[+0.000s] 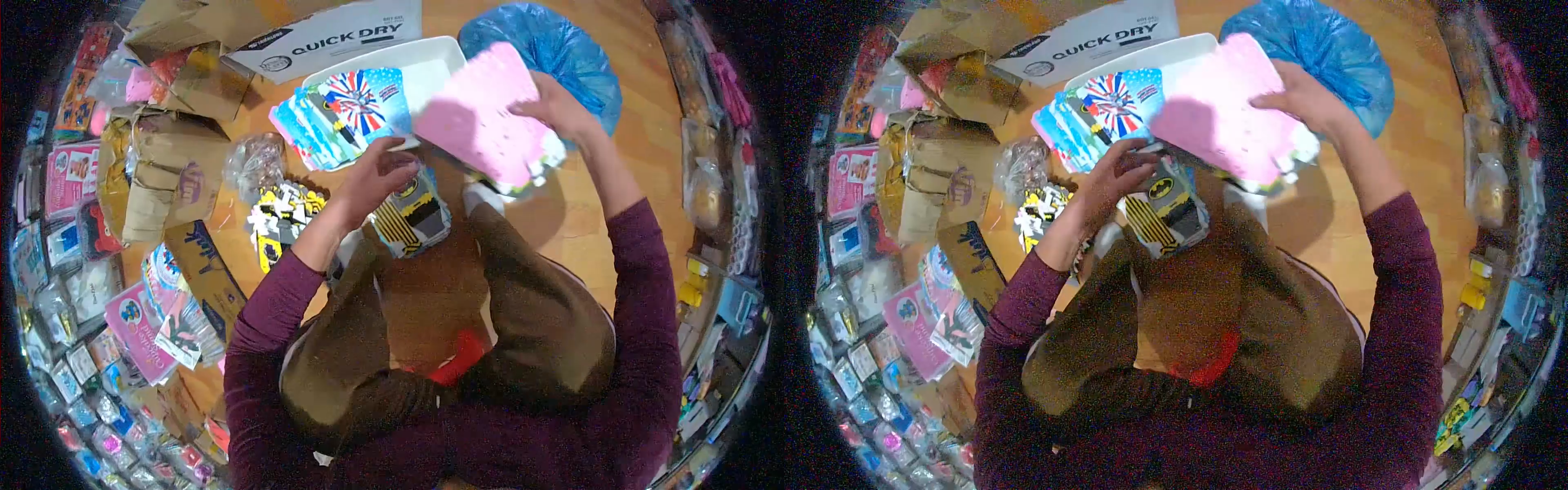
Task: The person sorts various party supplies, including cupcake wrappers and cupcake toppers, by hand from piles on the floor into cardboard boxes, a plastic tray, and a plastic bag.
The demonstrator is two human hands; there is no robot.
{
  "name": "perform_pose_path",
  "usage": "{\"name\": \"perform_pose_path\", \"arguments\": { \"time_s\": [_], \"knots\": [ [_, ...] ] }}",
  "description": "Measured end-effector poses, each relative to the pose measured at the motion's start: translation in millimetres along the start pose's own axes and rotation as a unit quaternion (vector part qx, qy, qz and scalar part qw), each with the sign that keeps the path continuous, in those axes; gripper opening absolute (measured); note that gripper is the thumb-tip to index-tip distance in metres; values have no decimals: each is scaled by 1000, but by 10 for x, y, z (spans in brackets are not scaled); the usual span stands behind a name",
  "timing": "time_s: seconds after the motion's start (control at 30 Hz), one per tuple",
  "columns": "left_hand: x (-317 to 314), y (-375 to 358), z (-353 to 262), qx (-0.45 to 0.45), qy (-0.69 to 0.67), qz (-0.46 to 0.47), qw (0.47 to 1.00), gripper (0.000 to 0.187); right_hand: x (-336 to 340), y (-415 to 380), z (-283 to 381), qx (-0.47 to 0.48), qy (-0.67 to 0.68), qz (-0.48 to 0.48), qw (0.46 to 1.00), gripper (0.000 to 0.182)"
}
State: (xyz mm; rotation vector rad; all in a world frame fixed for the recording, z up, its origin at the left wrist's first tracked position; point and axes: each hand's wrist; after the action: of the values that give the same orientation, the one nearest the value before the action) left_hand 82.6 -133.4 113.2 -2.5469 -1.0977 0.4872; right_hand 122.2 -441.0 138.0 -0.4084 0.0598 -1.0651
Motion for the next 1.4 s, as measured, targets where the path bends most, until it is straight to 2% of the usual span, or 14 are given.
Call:
{"name": "perform_pose_path", "arguments": {
  "time_s": [0.13, 0.2, 0.3, 0.4, 0.43, 0.7, 0.8, 0.87, 1.0, 1.07, 1.2, 1.27, 1.3, 1.4],
  "knots": [
    [142, 336, -230, -50, -64, -22, 996, 40, -210, 742, 72, 84, 142, 53, 985, 48],
    [339, 442, -268, -78, -164, -157, 971, 42, -315, 1080, -27, 91, 184, 72, 976, 48],
    [646, 669, -165, -99, -168, -243, 950, 34, -520, 1459, -217, 86, 210, 63, 972, 49],
    [887, 941, 124, -119, -139, -316, 931, 32, -732, 1666, -459, -60, 162, -54, 984, 52],
    [988, 1052, 240, -115, -114, -336, 928, 33, -755, 1720, -523, -74, 159, -48, 983, 71],
    [1020, 1196, 385, -52, 50, -370, 926, 36, -1019, 1902, -971, -97, 84, -116, 985, 75],
    [1150, 1251, 451, -129, -34, -338, 932, 38, -1167, 1942, -867, -69, 58, -112, 990, 74],
    [1229, 1208, 522, -55, -20, -333, 941, 39, -1206, 1948, -871, -83, 95, -66, 990, 73],
    [1404, 1008, 613, -34, 168, -308, 936, 41, -1159, 2258, -1347, -109, -75, -122, 984, 73],
    [1593, 875, 659, -96, 282, -432, 852, 48, -1068, 2335, -1466, -122, -94, -115, 981, 73],
    [2131, 620, 917, -65, 218, -536, 813, 48, -1049, 2351, -1423, -146, -89, -182, 968, 73],
    [2324, 545, 1019, 79, 194, -456, 865, 41, -1128, 2278, -1246, -150, -164, -148, 964, 74],
    [1906, 378, 625, 70, 115, -449, 883, 31, -1166, 2277, -1247, -150, -166, -146, 964, 74],
    [1748, 382, 701, 24, -25, -413, 910, 25, -1283, 2211, -1118, -99, -140, -129, 977, 74]
  ]
}}
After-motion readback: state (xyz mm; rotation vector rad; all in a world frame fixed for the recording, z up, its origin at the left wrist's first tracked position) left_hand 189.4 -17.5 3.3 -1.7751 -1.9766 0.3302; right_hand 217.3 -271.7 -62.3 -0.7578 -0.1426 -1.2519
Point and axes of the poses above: each hand's wrist, its own y-axis towards the middle knuckle, its own x-axis out of the back of the hand, z = x × y, and after that the axes turned 10 degrees about z, right-handed
